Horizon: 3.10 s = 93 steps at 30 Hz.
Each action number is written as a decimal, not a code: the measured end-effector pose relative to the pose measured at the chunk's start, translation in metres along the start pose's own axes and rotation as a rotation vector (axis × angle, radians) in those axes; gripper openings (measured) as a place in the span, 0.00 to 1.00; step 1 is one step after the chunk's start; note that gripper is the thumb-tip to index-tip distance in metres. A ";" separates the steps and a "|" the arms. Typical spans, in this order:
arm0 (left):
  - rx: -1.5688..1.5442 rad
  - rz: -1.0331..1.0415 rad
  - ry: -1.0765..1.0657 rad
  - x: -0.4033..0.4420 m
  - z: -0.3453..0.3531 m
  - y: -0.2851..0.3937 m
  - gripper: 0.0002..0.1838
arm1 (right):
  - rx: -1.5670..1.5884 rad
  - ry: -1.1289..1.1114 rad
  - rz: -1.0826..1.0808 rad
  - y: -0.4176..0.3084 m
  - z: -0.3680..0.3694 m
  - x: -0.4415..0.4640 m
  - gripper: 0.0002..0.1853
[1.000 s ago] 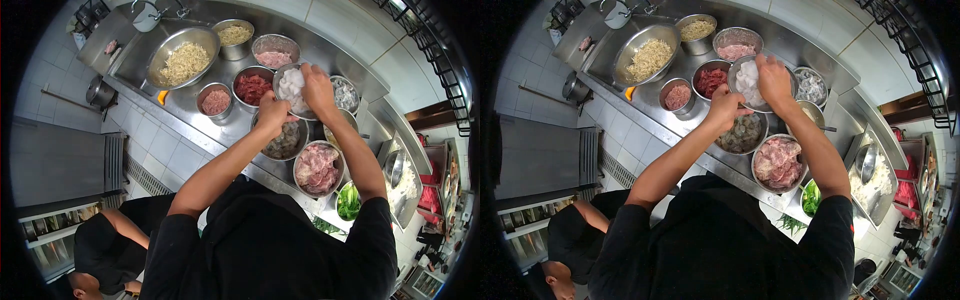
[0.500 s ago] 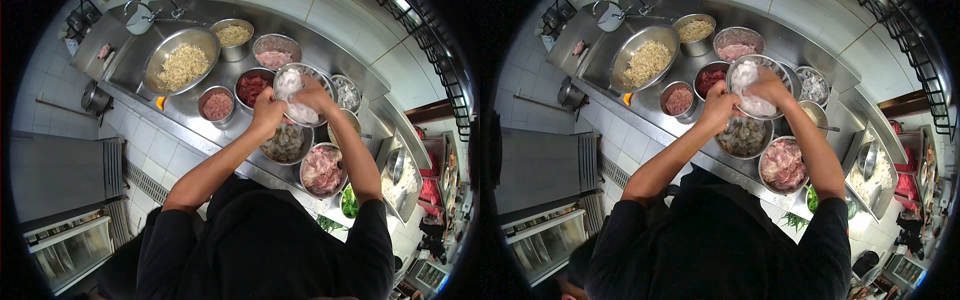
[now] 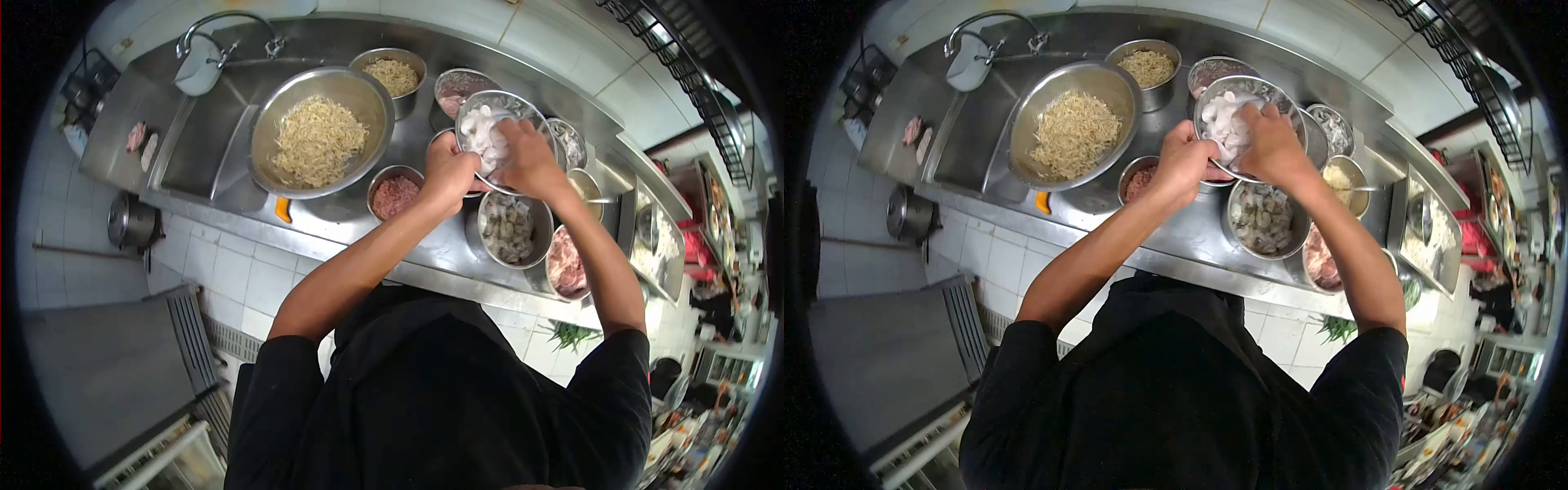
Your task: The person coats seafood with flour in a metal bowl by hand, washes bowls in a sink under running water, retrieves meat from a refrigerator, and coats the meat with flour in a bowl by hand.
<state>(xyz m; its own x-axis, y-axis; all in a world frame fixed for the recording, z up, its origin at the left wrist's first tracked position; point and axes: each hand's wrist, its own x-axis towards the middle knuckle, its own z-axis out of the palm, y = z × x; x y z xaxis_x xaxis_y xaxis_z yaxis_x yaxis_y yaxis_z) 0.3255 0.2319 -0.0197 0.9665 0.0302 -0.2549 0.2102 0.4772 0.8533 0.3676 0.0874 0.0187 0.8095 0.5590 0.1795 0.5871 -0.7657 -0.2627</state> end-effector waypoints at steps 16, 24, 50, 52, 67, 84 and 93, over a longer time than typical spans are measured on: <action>0.026 -0.142 -0.229 -0.027 -0.040 0.019 0.12 | 0.218 0.049 0.421 -0.079 0.002 -0.032 0.33; 0.038 -0.114 -0.181 -0.054 -0.053 0.010 0.11 | -0.372 0.192 0.477 -0.068 0.036 -0.021 0.25; -0.251 0.428 0.731 -0.189 -0.138 0.029 0.10 | 0.287 -0.105 -0.733 -0.236 0.045 0.068 0.29; -0.270 0.507 0.838 -0.211 -0.143 0.010 0.10 | 0.313 -0.236 -0.854 -0.260 0.049 0.042 0.29; -0.451 0.789 1.620 -0.442 -0.109 -0.135 0.11 | 0.340 -0.499 -1.607 -0.418 0.116 -0.172 0.28; -0.635 0.830 2.286 -0.493 -0.028 -0.153 0.13 | 0.738 -0.851 -2.190 -0.473 0.086 -0.257 0.08; -0.805 0.785 2.466 -0.525 0.088 -0.186 0.12 | 0.894 -1.806 -1.759 -0.465 0.053 -0.317 0.08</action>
<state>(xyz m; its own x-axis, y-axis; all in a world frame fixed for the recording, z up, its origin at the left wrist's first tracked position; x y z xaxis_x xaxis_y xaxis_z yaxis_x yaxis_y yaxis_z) -0.2076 0.0498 -0.0042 -0.8786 0.2674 -0.3958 -0.4186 -0.0317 0.9076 -0.1621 0.2834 0.0339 -0.9752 0.1371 0.1740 -0.1331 0.2650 -0.9550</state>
